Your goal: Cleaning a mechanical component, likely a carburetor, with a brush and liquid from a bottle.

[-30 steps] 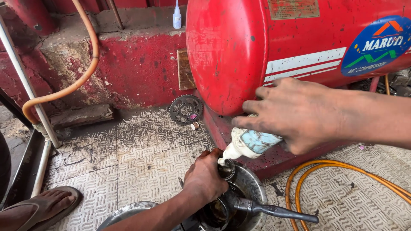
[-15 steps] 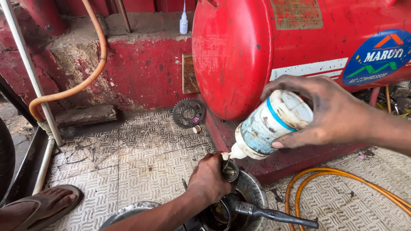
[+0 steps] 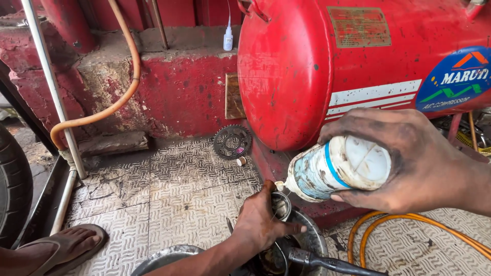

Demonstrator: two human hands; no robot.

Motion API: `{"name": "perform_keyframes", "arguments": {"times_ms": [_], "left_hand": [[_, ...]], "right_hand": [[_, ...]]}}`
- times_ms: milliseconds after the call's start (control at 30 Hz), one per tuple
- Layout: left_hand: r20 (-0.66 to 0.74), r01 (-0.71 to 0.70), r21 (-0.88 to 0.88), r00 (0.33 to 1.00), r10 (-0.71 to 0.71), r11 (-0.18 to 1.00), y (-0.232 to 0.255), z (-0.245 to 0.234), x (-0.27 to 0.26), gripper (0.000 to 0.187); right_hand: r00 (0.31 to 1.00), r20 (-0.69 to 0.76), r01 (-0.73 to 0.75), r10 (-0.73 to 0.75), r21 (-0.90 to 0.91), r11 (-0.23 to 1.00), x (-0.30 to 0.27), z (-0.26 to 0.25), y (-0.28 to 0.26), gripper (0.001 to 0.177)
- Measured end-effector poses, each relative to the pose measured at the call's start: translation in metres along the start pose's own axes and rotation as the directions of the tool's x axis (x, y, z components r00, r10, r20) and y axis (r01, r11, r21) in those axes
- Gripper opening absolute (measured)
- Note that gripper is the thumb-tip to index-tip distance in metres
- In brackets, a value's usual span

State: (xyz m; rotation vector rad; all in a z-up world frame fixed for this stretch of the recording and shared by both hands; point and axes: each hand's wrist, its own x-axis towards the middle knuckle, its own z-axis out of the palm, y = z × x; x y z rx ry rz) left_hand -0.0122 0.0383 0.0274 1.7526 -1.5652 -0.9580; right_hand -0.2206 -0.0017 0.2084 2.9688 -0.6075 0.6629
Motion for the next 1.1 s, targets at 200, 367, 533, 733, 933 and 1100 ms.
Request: {"name": "perform_keyframes", "arguments": {"times_ms": [200, 367, 533, 733, 933, 1100], "left_hand": [[0.08, -0.171, -0.297, 0.976, 0.203, 0.939, -0.018, 0.008, 0.009, 0.095], [0.1, -0.1, -0.592, 0.976, 0.196, 0.8, -0.054, 0.037, 0.039, 0.078], [0.089, 0.02, -0.242, 0.996, 0.002, 0.97, -0.036, 0.018, 0.027, 0.055], [0.147, 0.182, -0.514, 0.981, -0.123, 0.838, -0.064, 0.032, 0.054, 0.045], [0.279, 0.266, -0.761, 0.958, -0.072, 0.591, -0.081, 0.04, 0.071, 0.047], [0.287, 0.298, -0.747, 0.951, -0.117, 0.594, -0.073, 0.031, 0.068, 0.059]], "right_hand": [[0.999, 0.042, -0.017, 0.014, 0.079, 0.997, -0.003, -0.002, -0.002, 0.073], [0.999, 0.049, -0.013, 0.013, 0.001, 1.0, -0.006, 0.003, -0.001, 0.073], [0.991, 0.04, 0.132, -0.131, -0.034, 0.991, -0.019, 0.01, 0.002, 0.077], [0.907, 0.091, 0.421, -0.412, -0.245, 0.873, -0.041, 0.014, 0.005, 0.09], [0.8, 0.06, 0.594, -0.597, -0.217, 0.774, -0.059, 0.023, 0.004, 0.076], [0.854, 0.044, 0.519, -0.518, -0.107, 0.848, -0.067, 0.021, 0.014, 0.068]]}}
